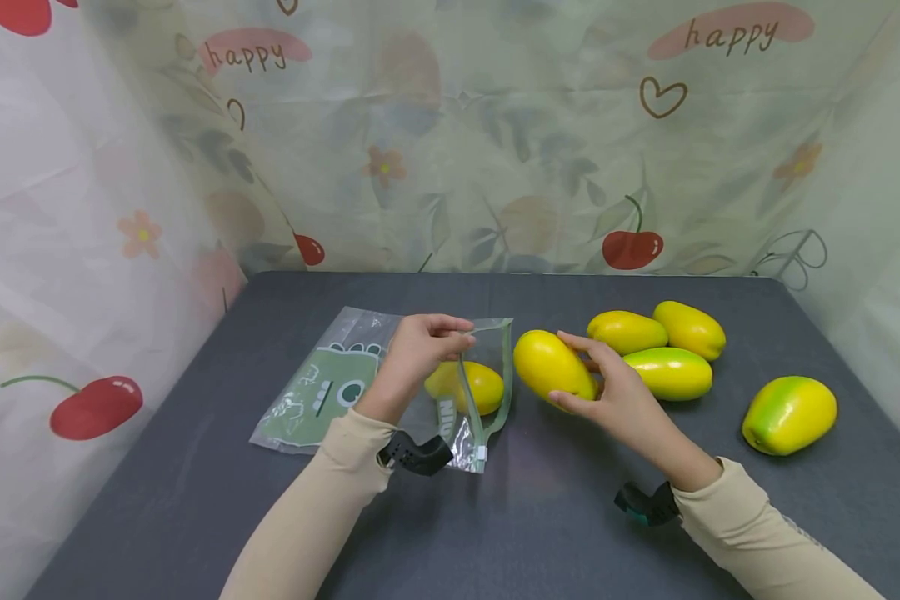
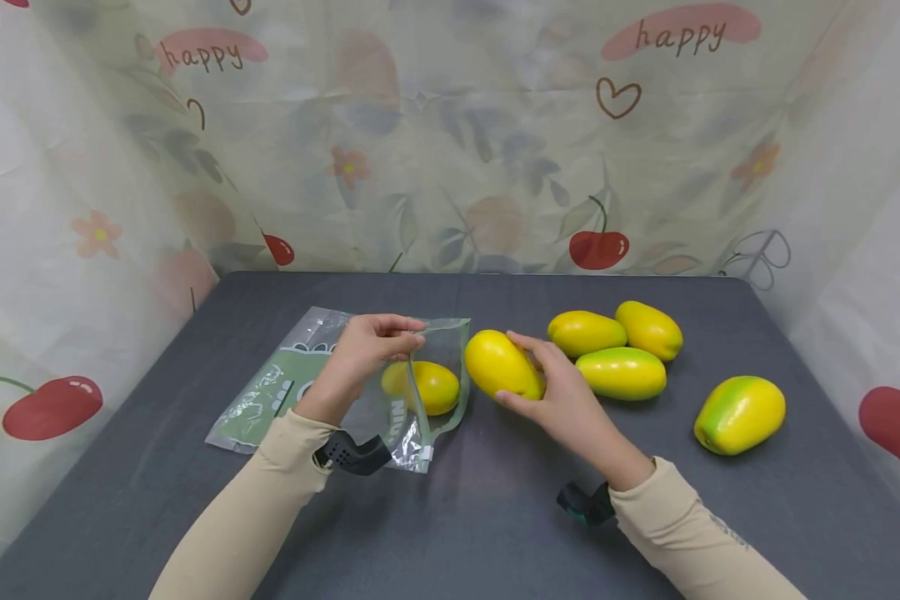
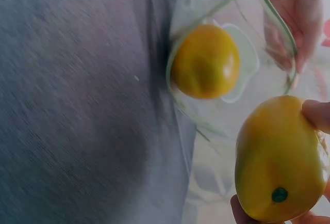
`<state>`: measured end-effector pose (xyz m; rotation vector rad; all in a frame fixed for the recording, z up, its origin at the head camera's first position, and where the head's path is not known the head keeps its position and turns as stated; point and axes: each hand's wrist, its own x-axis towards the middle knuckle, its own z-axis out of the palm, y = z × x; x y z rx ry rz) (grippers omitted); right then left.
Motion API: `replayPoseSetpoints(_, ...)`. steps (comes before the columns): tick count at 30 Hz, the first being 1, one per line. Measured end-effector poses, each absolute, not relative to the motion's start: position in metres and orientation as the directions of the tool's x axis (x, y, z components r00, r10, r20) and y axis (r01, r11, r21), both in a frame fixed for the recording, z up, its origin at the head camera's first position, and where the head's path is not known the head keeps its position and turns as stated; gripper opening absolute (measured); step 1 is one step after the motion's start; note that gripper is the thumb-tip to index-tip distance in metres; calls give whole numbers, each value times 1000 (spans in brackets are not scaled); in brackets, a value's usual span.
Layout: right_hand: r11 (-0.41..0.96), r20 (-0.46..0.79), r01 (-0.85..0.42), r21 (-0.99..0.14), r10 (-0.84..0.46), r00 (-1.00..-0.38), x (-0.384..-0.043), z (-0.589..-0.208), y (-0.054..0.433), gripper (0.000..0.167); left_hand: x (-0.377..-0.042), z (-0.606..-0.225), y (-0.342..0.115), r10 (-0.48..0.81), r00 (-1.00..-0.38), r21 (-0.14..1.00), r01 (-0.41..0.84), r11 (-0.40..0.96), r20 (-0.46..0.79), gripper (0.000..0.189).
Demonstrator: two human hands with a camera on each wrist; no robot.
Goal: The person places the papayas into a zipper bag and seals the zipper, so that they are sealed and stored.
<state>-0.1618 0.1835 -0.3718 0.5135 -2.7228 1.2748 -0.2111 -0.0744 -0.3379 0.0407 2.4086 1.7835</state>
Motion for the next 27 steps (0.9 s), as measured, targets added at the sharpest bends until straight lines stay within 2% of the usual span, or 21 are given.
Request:
replayPoseSetpoints(14, 588, 208, -412, -696, -383, -900, -154, -390, 167, 72, -212, -338, -73, 106, -989, 952, -69, 299, -106, 20)
replayPoseSetpoints(27, 580, 80, -402, -708, -499, -863, -167, -390, 148, 68, -211, -337, -72, 124, -989, 953, -39, 300, -80, 20)
